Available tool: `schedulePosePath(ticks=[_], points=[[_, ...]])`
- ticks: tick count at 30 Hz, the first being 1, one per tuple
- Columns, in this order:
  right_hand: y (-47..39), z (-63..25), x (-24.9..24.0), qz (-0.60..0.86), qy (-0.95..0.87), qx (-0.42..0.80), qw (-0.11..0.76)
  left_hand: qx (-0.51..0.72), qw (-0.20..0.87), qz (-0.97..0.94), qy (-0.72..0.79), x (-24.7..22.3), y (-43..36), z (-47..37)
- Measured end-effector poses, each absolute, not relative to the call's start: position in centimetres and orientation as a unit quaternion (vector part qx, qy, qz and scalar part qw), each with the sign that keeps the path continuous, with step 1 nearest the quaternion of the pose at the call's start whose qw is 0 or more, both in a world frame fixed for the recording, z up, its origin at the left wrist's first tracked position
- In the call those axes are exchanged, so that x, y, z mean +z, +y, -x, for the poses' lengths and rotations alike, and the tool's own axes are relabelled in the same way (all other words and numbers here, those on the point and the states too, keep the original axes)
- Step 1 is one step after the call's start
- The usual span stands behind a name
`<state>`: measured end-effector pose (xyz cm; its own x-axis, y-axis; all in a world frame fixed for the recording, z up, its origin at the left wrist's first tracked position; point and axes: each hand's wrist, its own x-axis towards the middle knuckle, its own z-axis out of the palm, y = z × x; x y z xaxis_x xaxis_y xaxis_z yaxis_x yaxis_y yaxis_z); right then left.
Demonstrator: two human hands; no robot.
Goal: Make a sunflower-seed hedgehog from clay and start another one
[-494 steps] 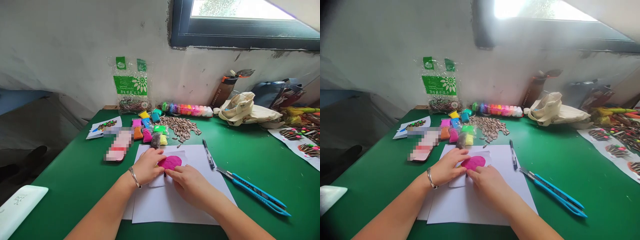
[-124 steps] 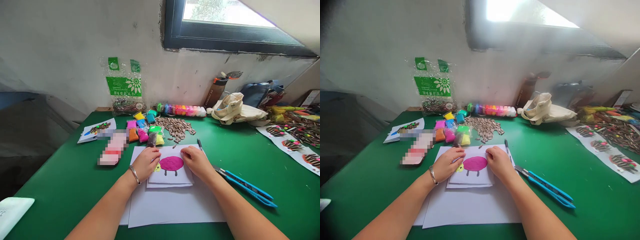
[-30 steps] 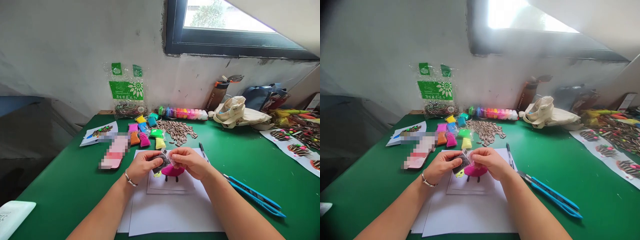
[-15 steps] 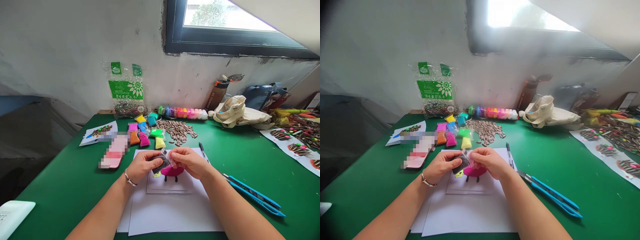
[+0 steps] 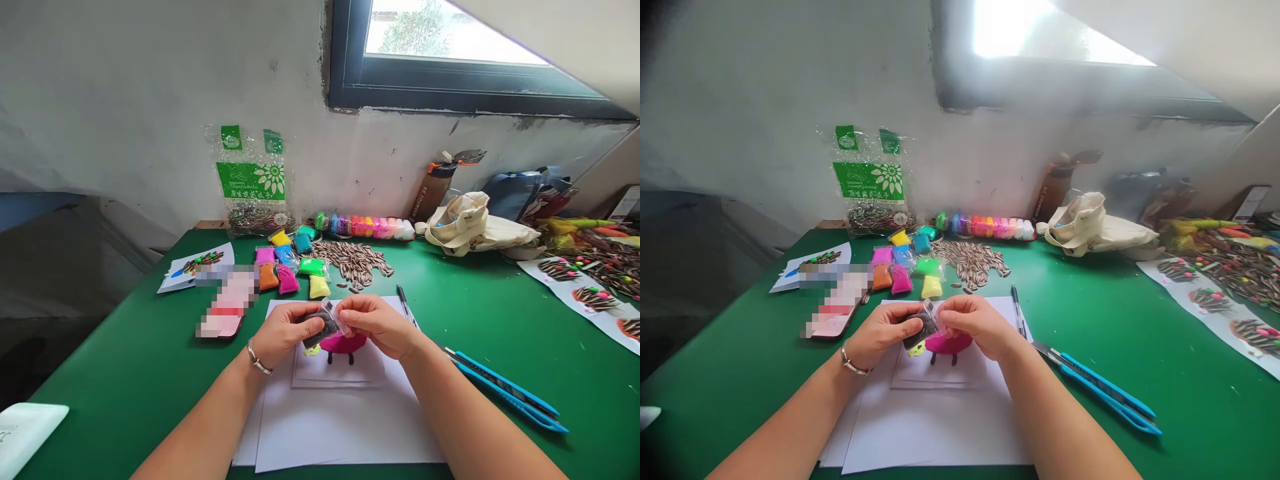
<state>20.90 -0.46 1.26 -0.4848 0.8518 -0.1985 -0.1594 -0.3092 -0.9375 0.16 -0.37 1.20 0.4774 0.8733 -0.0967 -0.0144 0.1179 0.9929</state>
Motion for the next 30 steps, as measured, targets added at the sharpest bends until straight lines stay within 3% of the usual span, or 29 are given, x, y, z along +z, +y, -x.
schedulePosePath(ticks=[15, 27, 30], points=[[-0.7, -20.6, 1.7, 0.423, -0.528, 0.66, 0.327, 0.338, 0.642, -0.558, 0.403, 1.2, -0.5, -0.3], [-1.6, -19.8, 1.3, 0.491, -0.699, 0.427, 0.297, 0.297, 0.606, -0.588, 0.446, 1.4, -0.8, -0.7], [-1.5, -19.8, 1.5, 0.488, -0.667, 0.476, 0.299, 0.299, 0.622, -0.576, 0.438, 1.5, -0.8, -0.7]])
